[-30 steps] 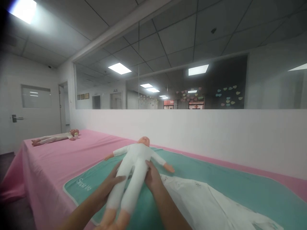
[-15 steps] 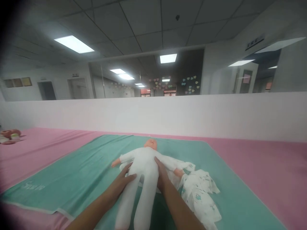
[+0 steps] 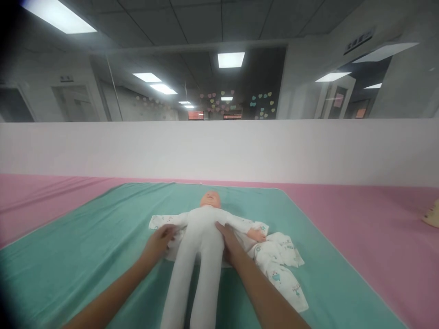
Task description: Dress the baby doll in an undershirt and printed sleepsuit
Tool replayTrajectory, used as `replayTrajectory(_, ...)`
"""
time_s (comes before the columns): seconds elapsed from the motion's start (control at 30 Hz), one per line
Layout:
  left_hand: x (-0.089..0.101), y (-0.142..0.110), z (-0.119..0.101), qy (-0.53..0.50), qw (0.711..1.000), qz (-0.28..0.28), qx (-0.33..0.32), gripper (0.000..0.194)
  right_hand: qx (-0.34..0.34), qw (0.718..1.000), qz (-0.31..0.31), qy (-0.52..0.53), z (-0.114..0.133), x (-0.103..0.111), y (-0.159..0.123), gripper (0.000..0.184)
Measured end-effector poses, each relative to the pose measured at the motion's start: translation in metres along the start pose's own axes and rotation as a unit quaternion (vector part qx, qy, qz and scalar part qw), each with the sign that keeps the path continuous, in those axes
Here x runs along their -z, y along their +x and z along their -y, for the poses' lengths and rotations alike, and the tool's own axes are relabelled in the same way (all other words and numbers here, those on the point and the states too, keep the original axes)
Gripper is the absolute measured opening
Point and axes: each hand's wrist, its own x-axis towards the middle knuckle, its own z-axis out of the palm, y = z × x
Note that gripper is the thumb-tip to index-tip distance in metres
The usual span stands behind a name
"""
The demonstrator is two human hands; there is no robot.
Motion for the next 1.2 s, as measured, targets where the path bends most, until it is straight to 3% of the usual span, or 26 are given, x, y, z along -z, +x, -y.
replayTrajectory(0.07, 0.014, 0.031, 0.021, 0.095, 0.989, -0.088, -0.074, 0.035, -0.007, 1.0, 0.0, 0.002, 0.001, -0.001, 0.002, 0.053)
replayTrajectory(0.1, 0.02, 0.046, 0.032, 0.143, 0.98, -0.105, -0.085, 0.037, -0.003, 1.0, -0.008, -0.01, 0.003, 0.0, 0.002, 0.054)
replayTrajectory(0.2, 0.03, 0.076, 0.062, 0.218, 0.969, -0.077, -0.085, 0.042, 0.064, 0.982, -0.059, -0.165, 0.009, 0.008, -0.01, 0.051)
replayTrajectory(0.23, 0.032, 0.081, 0.071, 0.223, 0.969, -0.066, -0.082, 0.044, 0.104, 0.958, -0.073, -0.256, 0.011, 0.014, -0.019, 0.049)
replayTrajectory(0.27, 0.032, 0.085, 0.078, 0.222, 0.97, -0.06, -0.077, 0.045, 0.139, 0.917, -0.085, -0.364, 0.012, 0.022, -0.031, 0.047)
replayTrajectory(0.3, 0.032, 0.088, 0.083, 0.219, 0.971, -0.057, -0.072, 0.045, 0.175, 0.862, -0.096, -0.467, 0.013, 0.033, -0.044, 0.046)
replayTrajectory(0.4, 0.031, 0.094, 0.095, 0.222, 0.97, -0.071, -0.065, 0.044, 0.237, 0.657, -0.134, -0.703, 0.013, 0.072, -0.086, 0.056)
replayTrajectory(0.43, 0.031, 0.095, 0.097, 0.226, 0.969, -0.077, -0.069, 0.043, 0.223, 0.608, -0.159, -0.745, 0.013, 0.086, -0.099, 0.056)
replayTrajectory(0.47, 0.031, 0.096, 0.099, 0.229, 0.967, -0.082, -0.074, 0.043, 0.2, 0.576, -0.182, -0.771, 0.014, 0.101, -0.11, 0.057)
replayTrajectory(0.63, 0.037, 0.095, 0.098, 0.216, 0.968, -0.09, -0.095, 0.04, 0.124, 0.522, -0.225, -0.813, 0.043, 0.172, -0.14, 0.062)
replayTrajectory(0.73, 0.042, 0.085, 0.091, 0.214, 0.966, -0.097, -0.11, 0.036, 0.1, 0.472, -0.257, -0.838, 0.068, 0.213, -0.143, 0.061)
replayTrajectory(0.83, 0.043, 0.072, 0.079, 0.221, 0.961, -0.076, -0.146, 0.037, 0.06, 0.436, -0.307, -0.844, 0.083, 0.228, -0.135, 0.056)
replayTrajectory(0.9, 0.04, 0.064, 0.071, 0.242, 0.95, -0.038, -0.192, 0.037, 0.095, 0.424, -0.308, -0.846, 0.084, 0.207, -0.123, 0.049)
replayTrajectory(0.97, 0.035, 0.057, 0.064, 0.279, 0.933, -0.014, -0.228, 0.036, 0.172, 0.453, -0.264, -0.834, 0.077, 0.157, -0.107, 0.045)
replayTrajectory(1.1, 0.028, 0.05, 0.053, 0.341, 0.903, -0.034, -0.259, 0.031, 0.288, 0.618, -0.082, -0.727, 0.054, 0.011, -0.063, 0.041)
replayTrajectory(1.17, 0.029, 0.048, 0.049, 0.351, 0.893, -0.063, -0.273, 0.033, 0.338, 0.662, 0.022, -0.669, 0.042, -0.056, -0.035, 0.043)
replayTrajectory(1.2, 0.03, 0.047, 0.048, 0.352, 0.891, -0.077, -0.277, 0.035, 0.359, 0.661, 0.065, -0.656, 0.037, -0.083, -0.02, 0.045)
